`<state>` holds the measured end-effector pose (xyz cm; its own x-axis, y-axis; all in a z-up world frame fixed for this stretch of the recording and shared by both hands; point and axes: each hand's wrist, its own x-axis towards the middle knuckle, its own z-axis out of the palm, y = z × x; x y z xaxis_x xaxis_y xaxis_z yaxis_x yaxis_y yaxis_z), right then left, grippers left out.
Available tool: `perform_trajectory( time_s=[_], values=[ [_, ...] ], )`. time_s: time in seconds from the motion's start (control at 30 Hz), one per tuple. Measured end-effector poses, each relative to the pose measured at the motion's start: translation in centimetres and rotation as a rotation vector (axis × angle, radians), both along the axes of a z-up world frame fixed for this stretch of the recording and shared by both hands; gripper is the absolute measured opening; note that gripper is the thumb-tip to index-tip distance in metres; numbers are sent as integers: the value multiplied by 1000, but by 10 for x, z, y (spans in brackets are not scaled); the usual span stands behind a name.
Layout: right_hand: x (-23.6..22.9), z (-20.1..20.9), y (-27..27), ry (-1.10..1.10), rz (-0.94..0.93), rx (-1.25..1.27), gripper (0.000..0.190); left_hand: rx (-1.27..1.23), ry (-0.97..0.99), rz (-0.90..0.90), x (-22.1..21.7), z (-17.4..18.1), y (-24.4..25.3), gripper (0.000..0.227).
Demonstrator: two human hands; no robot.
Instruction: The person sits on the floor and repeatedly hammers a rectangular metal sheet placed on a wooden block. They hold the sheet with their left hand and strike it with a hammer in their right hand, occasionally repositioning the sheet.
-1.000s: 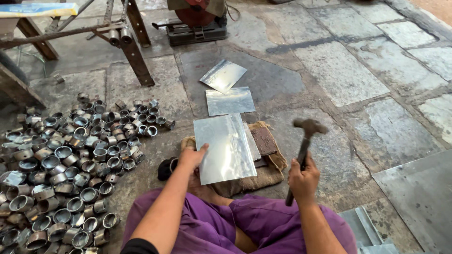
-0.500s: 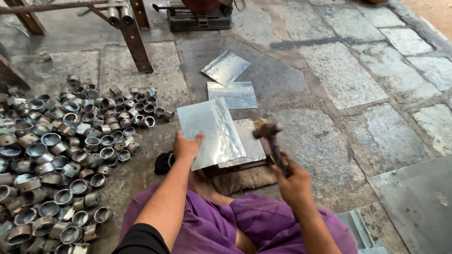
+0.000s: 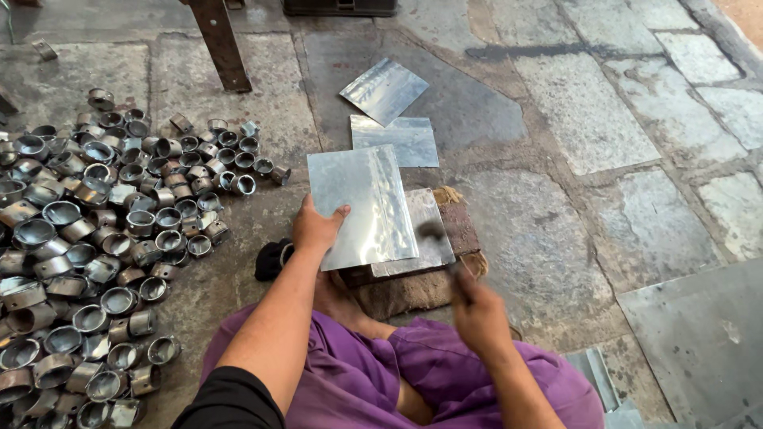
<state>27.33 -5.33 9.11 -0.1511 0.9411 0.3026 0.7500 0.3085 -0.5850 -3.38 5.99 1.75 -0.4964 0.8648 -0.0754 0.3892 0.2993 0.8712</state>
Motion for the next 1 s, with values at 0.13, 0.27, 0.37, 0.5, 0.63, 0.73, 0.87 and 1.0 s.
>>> perform_trajectory(
  time_s=[0.13, 0.27, 0.37, 0.5, 0.63, 0.73, 0.87, 1.0],
  values=[
    [2, 21, -9, 117, -215, -238, 43, -53, 46, -22, -2, 1, 0, 77],
    [23, 36, -19, 353, -164, 91, 37, -44, 30, -34, -1, 3, -2, 74],
    [23, 0, -21, 356, -147, 242, 36, -49, 44, -24, -1, 4, -3, 74],
    [13, -34, -3, -12, -48, -154, 29, -45, 28, -31, 0, -2, -3, 73],
    [6, 14, -11, 109, -96, 1, 48, -40, 74, -33, 1, -5, 0, 83],
    [14, 53, -20, 256, -71, 253, 43, -36, 68, -43, 5, -10, -5, 82],
    [17, 48, -23, 628, -61, 366, 26, 3, 107, -37, 8, -11, -7, 83],
    [5, -4, -6, 149, -160, 171, 26, -34, 101, -43, 9, -12, -7, 81]
  ],
)
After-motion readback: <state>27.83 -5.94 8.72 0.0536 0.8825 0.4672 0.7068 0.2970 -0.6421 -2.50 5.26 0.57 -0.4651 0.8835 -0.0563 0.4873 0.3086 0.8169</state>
